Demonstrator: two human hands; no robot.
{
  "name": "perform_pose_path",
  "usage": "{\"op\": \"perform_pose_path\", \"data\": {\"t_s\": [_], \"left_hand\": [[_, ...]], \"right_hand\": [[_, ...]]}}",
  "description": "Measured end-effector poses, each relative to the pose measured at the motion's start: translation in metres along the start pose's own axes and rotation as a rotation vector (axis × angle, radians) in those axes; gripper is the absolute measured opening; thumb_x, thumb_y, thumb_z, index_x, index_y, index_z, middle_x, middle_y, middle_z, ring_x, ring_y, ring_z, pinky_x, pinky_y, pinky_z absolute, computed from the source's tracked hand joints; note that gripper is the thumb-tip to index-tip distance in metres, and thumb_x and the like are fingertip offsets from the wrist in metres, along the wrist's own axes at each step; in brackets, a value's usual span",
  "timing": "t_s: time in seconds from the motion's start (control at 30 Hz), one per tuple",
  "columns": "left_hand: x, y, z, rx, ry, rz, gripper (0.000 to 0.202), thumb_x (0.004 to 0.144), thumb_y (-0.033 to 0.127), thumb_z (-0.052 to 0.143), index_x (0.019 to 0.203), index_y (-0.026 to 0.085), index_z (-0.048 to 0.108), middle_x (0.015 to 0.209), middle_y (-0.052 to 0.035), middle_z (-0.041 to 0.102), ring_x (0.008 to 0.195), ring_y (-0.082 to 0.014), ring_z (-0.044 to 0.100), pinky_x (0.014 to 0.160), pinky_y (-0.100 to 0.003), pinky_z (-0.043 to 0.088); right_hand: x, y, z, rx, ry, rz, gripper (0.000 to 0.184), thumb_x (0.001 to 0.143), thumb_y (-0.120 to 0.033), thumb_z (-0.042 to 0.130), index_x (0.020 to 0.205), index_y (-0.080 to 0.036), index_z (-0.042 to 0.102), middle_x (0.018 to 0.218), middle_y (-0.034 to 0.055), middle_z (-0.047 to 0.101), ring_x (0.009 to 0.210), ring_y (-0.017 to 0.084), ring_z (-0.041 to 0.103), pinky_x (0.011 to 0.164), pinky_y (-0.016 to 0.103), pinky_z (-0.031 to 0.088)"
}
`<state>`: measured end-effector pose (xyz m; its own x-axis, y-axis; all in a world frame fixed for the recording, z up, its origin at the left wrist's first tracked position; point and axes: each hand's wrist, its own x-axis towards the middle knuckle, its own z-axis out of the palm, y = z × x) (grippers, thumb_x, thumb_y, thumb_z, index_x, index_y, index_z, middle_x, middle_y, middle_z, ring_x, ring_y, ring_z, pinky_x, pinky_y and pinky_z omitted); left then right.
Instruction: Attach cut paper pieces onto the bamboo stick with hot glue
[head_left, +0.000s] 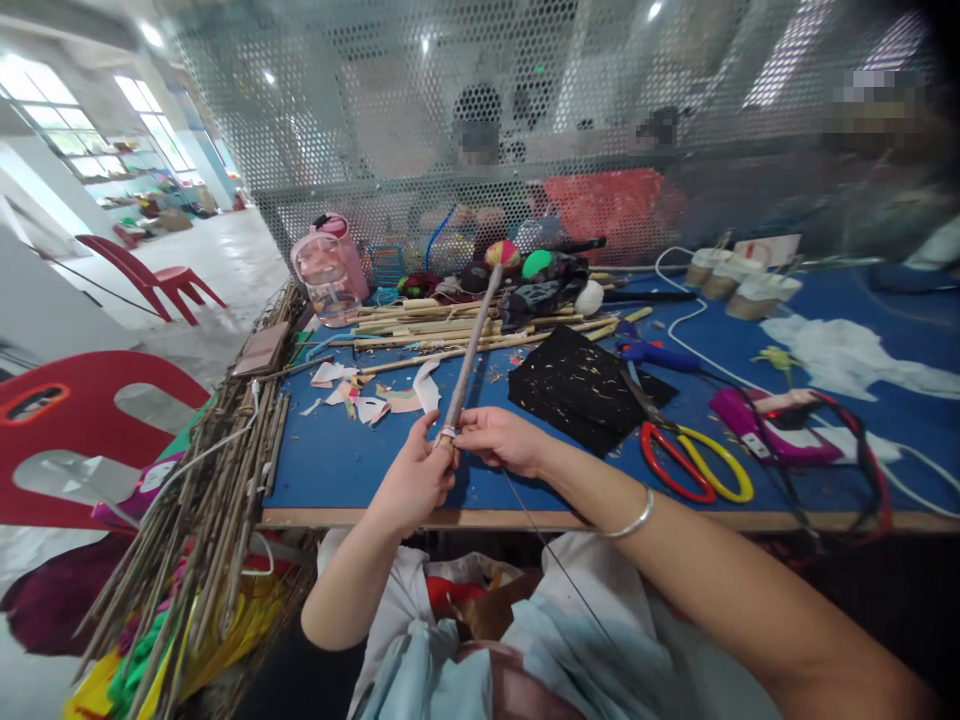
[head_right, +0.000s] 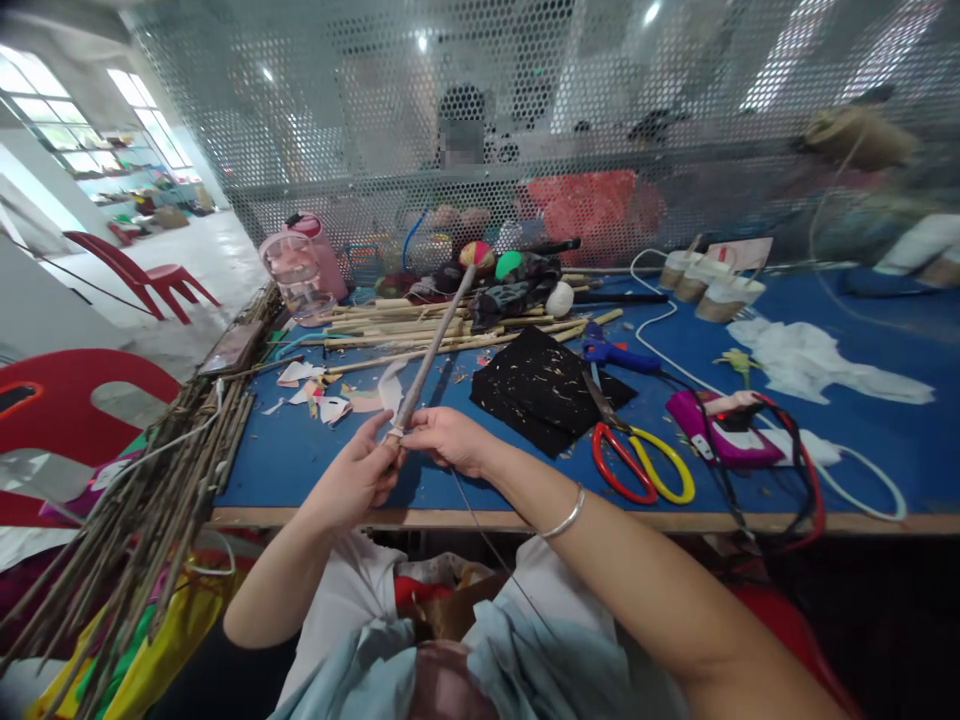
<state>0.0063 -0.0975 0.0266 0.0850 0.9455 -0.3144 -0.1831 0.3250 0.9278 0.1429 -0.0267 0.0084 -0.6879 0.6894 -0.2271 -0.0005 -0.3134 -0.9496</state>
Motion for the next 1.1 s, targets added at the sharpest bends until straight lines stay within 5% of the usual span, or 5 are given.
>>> {"op": "perform_pose_path", "data": {"t_s": [0.17, 0.37, 0.8, 0.97, 1.1], "left_hand": [[0.003, -0.005, 0.002, 0.044, 0.053, 0.001, 0.064, 0.079, 0.035, 0.055, 0.133, 0.022, 0.024, 0.056, 0.0092, 0.044, 0.035, -0.0032, 0.031, 0.034, -0.014, 0.018], [0.006, -0.002, 0.004, 0.036, 0.141, -0.075, 0.039, 0.081, 0.035, 0.05, 0.116, 0.022, 0.039, 0.051, 0.01, 0.038, 0.032, -0.0032, 0.029, 0.033, -0.013, 0.015], [0.009, -0.007, 0.009, -0.097, 0.05, -0.146, 0.018, 0.079, 0.038, 0.049, 0.086, 0.023, 0.042, 0.051, 0.0096, 0.036, 0.031, -0.0026, 0.021, 0.031, -0.013, 0.008], [0.011, -0.01, 0.008, -0.086, 0.116, -0.154, 0.017, 0.076, 0.035, 0.05, 0.074, 0.021, 0.04, 0.049, 0.009, 0.037, 0.032, -0.0023, 0.024, 0.033, -0.014, 0.01], [0.01, -0.006, 0.004, -0.183, 0.049, -0.195, 0.022, 0.074, 0.035, 0.053, 0.071, 0.021, 0.037, 0.049, 0.0103, 0.032, 0.032, -0.0013, 0.019, 0.033, -0.013, 0.009]], "right_hand": [[-0.003, -0.016, -0.002, -0.23, 0.11, -0.017, 0.019, 0.066, -0.026, 0.067, 0.063, -0.013, 0.053, 0.051, -0.0054, 0.051, 0.038, 0.002, 0.03, 0.039, 0.019, 0.017], [-0.006, -0.03, 0.002, -0.362, 0.149, -0.091, 0.023, 0.063, -0.009, 0.056, 0.083, -0.017, 0.049, 0.044, -0.012, 0.039, 0.038, 0.004, 0.028, 0.04, 0.02, 0.017], [0.034, -0.063, 0.023, -0.976, 0.15, -0.139, 0.023, 0.06, -0.003, 0.051, 0.078, -0.017, 0.049, 0.049, -0.0077, 0.042, 0.045, 0.007, 0.037, 0.046, 0.02, 0.024], [0.019, -0.069, 0.043, -1.18, -0.028, -0.164, 0.032, 0.057, -0.005, 0.054, 0.086, -0.019, 0.052, 0.064, -0.0027, 0.052, 0.055, 0.01, 0.042, 0.048, 0.021, 0.025], [0.002, -0.06, 0.03, -1.194, 0.089, -0.276, 0.03, 0.057, -0.002, 0.052, 0.081, -0.019, 0.051, 0.063, -0.0034, 0.05, 0.055, 0.009, 0.04, 0.049, 0.021, 0.023]]}}
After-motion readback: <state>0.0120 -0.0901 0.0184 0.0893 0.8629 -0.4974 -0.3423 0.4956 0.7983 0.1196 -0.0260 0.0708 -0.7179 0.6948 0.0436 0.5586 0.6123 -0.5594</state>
